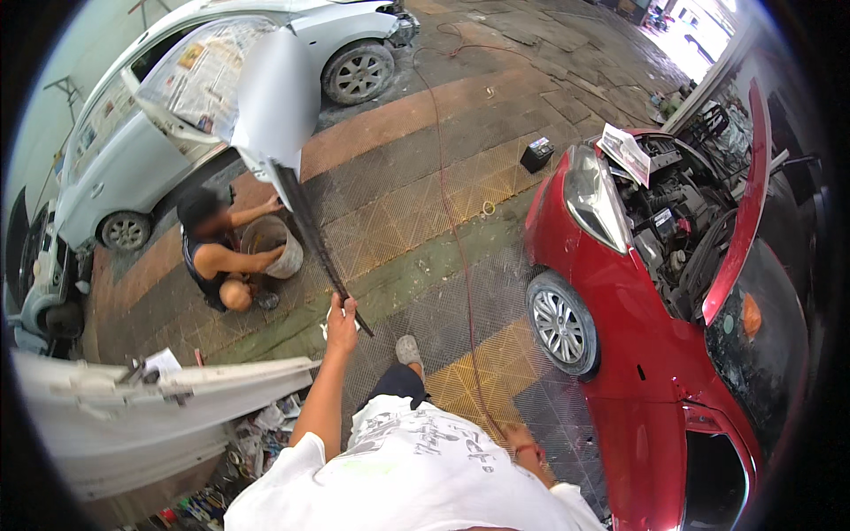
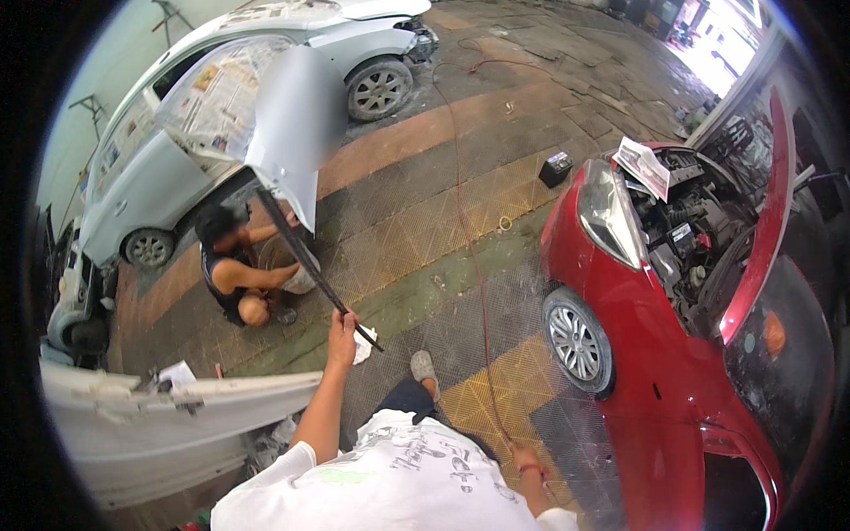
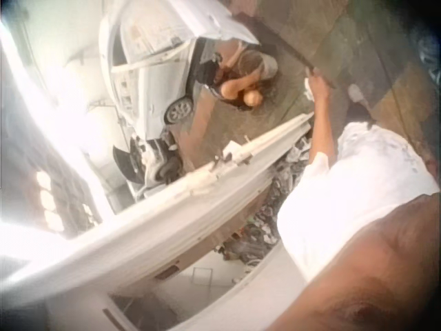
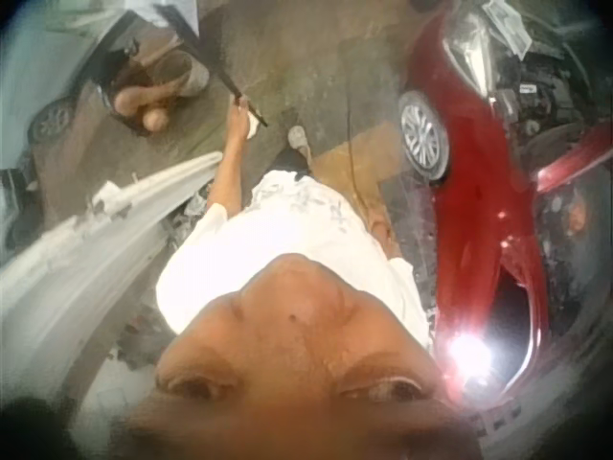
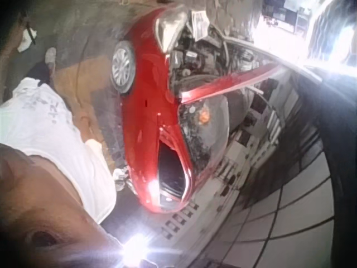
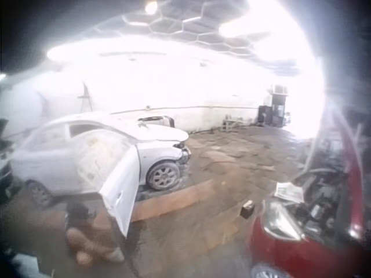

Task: The person retrieves a long black rubber weather stripping, measures it against the car door frame, and installs it along the top edge of the driver's side door. The person then closes the door to check the fit.

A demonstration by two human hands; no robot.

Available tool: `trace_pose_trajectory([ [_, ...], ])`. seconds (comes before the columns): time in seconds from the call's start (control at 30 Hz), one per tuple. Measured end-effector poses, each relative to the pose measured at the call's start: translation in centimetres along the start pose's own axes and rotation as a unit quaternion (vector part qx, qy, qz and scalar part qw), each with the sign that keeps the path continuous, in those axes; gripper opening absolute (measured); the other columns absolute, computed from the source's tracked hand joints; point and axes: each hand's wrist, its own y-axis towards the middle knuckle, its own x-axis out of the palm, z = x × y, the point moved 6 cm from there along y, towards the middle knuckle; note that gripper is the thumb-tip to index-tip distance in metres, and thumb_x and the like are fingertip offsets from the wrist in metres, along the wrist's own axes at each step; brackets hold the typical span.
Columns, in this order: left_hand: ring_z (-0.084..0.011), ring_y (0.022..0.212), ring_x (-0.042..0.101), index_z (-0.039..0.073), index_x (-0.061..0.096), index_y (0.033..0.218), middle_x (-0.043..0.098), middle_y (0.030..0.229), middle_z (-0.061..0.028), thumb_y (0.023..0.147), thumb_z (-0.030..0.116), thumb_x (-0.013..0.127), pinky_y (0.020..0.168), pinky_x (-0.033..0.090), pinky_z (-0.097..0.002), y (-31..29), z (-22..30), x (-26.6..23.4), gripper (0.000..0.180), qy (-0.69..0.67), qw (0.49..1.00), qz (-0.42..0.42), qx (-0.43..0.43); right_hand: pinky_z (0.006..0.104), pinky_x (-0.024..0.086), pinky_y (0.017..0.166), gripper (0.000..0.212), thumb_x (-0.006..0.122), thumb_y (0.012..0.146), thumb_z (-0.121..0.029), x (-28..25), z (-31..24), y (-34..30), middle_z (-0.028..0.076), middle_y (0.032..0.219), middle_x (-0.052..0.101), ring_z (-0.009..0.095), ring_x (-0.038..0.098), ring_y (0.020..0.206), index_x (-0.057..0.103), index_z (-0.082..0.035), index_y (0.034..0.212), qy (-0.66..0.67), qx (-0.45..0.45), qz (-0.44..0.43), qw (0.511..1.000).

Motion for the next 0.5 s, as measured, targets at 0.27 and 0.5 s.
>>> trace_pose_trajectory([
  [0.27,-0.0178,0.092,0.051,0.007,0.051,0.105,0.052,0.095,-0.0033,0.116,0.059,0.04,0.091,0.044,-0.0327,15.4,5.6,-2.4,0.054,-0.074,0.997,0.016,0.023,0.0487,0.056,0.101,0.058,0.071,0.099,-0.047,-19.4,-29.9,16.1,0.027,0.118,0.077,0.043,0.074,0.114,0.068,0.0,0.132,0.075,-0.106,0.152,0.98],
  [0.5,-0.0182,0.1,0.053,0.009,0.052,0.11,0.053,0.105,-0.003,0.116,0.059,0.04,0.099,0.043,-0.0345,26.7,2.7,-0.2,0.052,-0.098,0.995,0.024,-0.017,0.0489,0.054,0.109,0.059,0.072,0.098,-0.048,-19.7,-33.9,29.9,0.026,0.13,0.074,0.04,0.07,0.124,0.069,-0.006,0.139,-0.025,-0.021,0.015,0.999],
])
